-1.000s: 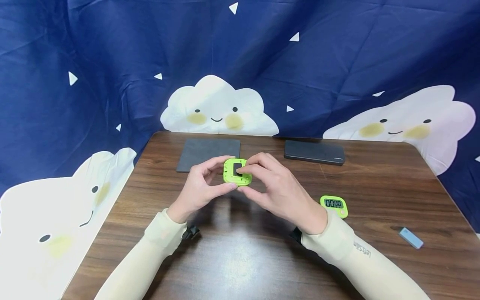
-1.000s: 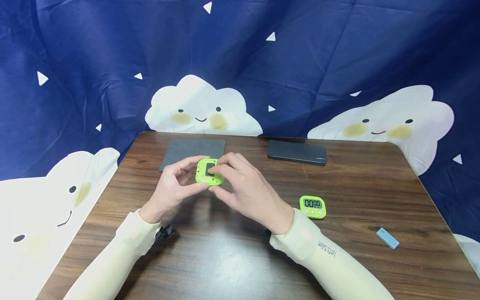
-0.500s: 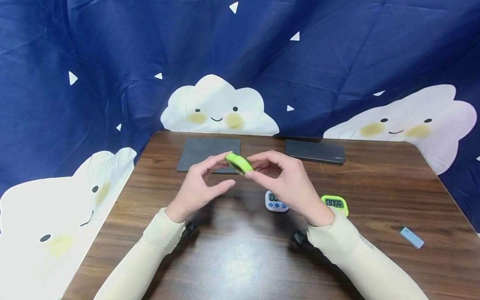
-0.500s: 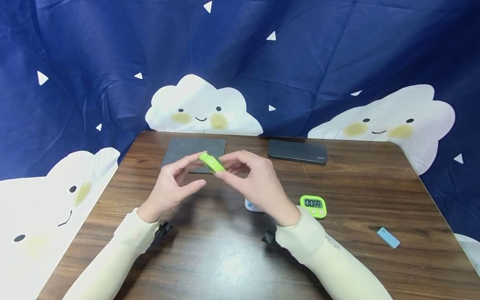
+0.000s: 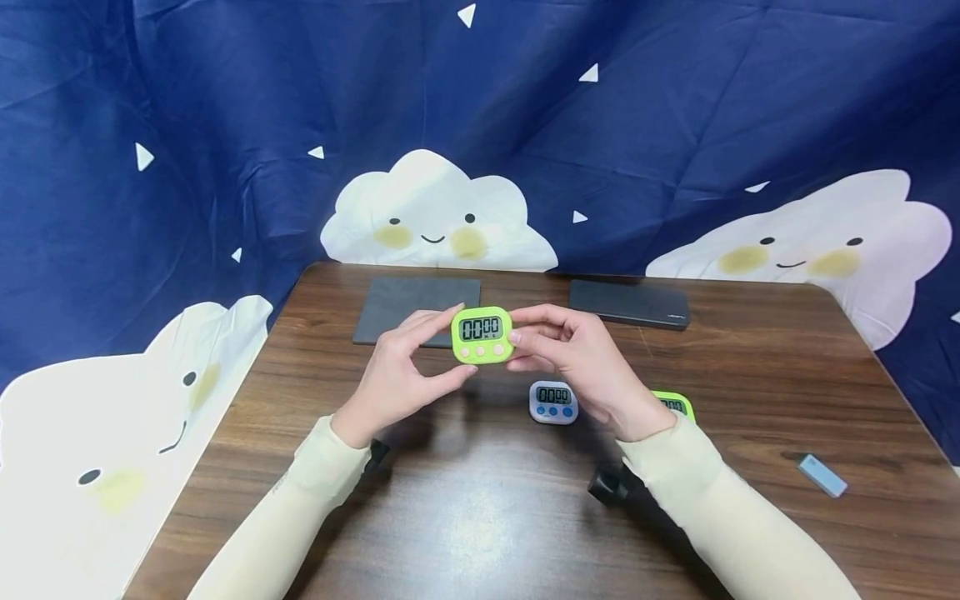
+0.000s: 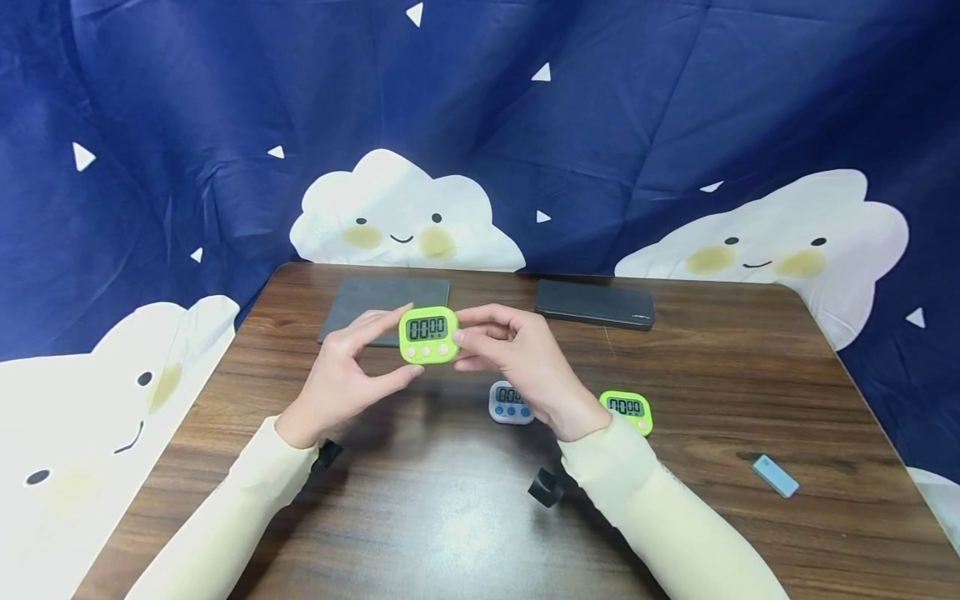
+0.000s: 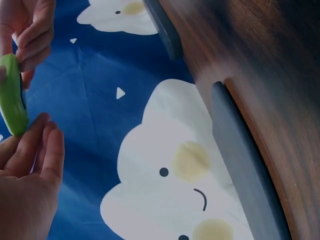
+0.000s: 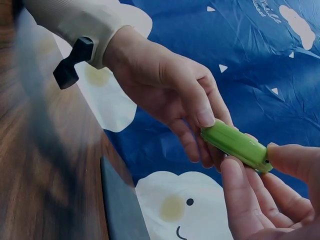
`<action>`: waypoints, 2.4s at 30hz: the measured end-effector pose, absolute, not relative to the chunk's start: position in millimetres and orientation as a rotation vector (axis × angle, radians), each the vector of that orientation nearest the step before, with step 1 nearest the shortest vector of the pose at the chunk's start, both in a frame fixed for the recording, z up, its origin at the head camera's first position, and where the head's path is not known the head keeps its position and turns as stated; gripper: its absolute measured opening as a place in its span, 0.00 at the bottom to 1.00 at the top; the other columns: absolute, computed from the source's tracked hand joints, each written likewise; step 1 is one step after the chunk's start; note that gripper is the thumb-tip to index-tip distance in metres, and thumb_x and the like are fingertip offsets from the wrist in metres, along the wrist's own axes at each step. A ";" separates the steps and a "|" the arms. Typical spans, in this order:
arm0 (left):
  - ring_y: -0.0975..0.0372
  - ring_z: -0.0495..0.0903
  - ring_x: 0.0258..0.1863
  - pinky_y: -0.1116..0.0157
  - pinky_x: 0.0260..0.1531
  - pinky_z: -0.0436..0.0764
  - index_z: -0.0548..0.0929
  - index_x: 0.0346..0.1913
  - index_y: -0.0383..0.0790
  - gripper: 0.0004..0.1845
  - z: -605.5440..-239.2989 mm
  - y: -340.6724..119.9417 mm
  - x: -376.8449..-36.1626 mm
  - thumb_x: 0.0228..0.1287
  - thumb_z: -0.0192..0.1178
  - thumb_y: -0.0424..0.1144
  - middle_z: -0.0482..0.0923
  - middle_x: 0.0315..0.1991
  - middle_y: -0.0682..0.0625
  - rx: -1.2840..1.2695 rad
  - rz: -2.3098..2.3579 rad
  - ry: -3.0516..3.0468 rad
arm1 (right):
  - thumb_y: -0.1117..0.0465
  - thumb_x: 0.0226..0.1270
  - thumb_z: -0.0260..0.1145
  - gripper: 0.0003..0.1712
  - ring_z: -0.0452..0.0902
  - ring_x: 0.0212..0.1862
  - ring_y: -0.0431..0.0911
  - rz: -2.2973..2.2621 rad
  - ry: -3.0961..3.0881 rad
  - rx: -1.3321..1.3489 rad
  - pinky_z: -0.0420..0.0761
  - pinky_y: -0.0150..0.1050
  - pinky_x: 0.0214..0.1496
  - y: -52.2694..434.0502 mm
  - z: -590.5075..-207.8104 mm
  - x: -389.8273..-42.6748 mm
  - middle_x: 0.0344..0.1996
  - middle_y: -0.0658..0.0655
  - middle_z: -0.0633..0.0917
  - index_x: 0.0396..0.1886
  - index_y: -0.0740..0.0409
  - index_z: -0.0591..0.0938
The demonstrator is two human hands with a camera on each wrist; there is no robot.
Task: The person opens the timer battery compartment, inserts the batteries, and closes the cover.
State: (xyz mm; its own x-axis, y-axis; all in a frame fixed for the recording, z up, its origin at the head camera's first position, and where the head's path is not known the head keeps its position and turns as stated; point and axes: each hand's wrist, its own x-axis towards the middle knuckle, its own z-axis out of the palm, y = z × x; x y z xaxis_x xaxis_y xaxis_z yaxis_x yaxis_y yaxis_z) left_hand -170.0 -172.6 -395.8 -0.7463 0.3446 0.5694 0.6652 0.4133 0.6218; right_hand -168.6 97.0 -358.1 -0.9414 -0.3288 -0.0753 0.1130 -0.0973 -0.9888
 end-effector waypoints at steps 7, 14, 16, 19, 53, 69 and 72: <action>0.59 0.89 0.61 0.58 0.65 0.87 0.89 0.70 0.44 0.36 -396.0 -175.6 -172.7 0.56 0.88 0.41 0.93 0.60 0.51 -0.859 -1.242 -2.302 | 0.66 0.80 0.72 0.24 0.96 0.46 0.46 -2.041 1.964 -0.312 0.94 0.49 0.57 97.9 -357.5 -172.6 0.52 0.58 0.94 0.71 0.66 0.83; 0.58 0.90 0.59 0.59 0.63 0.88 0.90 0.68 0.43 0.35 -395.6 -180.8 -175.2 0.56 0.88 0.42 0.94 0.58 0.50 -0.855 -1.223 -2.311 | 0.61 0.72 0.82 0.27 0.93 0.51 0.44 -1.703 2.407 -0.670 0.92 0.36 0.56 103.3 -353.0 -179.0 0.53 0.55 0.93 0.69 0.53 0.88; 0.58 0.90 0.58 0.58 0.62 0.88 0.89 0.69 0.43 0.36 -395.5 -182.8 -176.1 0.56 0.88 0.41 0.94 0.58 0.50 -0.866 -1.222 -2.315 | 0.59 0.69 0.84 0.31 0.91 0.53 0.44 -1.589 2.509 -0.800 0.91 0.37 0.58 103.4 -353.5 -180.1 0.55 0.53 0.92 0.71 0.52 0.87; 0.58 0.90 0.59 0.58 0.62 0.88 0.89 0.70 0.43 0.36 -396.0 -184.9 -177.1 0.56 0.87 0.41 0.93 0.58 0.49 -0.889 -1.204 -2.328 | 0.57 0.65 0.87 0.37 0.90 0.55 0.43 -1.463 2.618 -0.938 0.91 0.41 0.61 102.0 -355.3 -180.8 0.56 0.50 0.91 0.74 0.52 0.85; 0.62 0.87 0.43 0.60 0.48 0.86 0.94 0.59 0.44 0.26 -442.0 -227.4 -170.7 0.61 0.85 0.50 0.91 0.39 0.58 -0.739 -0.919 -2.958 | 0.56 0.62 0.87 0.30 0.82 0.39 0.38 -1.171 2.598 -0.577 0.82 0.31 0.45 35.0 -439.9 -178.2 0.38 0.50 0.88 0.62 0.61 0.90; 0.71 0.79 0.29 0.67 0.36 0.81 0.94 0.52 0.41 0.21 -454.7 -219.2 -173.1 0.59 0.85 0.47 0.85 0.29 0.62 -0.769 -0.831 -3.103 | 0.56 0.58 0.88 0.27 0.76 0.31 0.38 -1.037 2.666 -0.596 0.76 0.33 0.37 28.7 -454.8 -173.3 0.29 0.46 0.84 0.56 0.59 0.92; 0.70 0.79 0.30 0.67 0.36 0.82 0.94 0.53 0.40 0.23 -454.4 -218.0 -173.4 0.60 0.85 0.47 0.85 0.29 0.62 -0.761 -0.837 -3.117 | 0.56 0.58 0.88 0.26 0.76 0.31 0.38 -1.031 2.671 -0.589 0.76 0.33 0.36 29.3 -454.1 -172.8 0.29 0.46 0.84 0.55 0.59 0.92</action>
State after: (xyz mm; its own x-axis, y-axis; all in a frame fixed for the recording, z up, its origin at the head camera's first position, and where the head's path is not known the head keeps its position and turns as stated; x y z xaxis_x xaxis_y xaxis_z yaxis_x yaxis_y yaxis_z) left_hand -173.4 -218.0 -454.4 -0.8804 0.4719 -0.0479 0.3844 0.7690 0.5108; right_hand -172.8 29.3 -454.1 -0.8960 -0.4403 -0.0580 -0.2871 0.6739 -0.6807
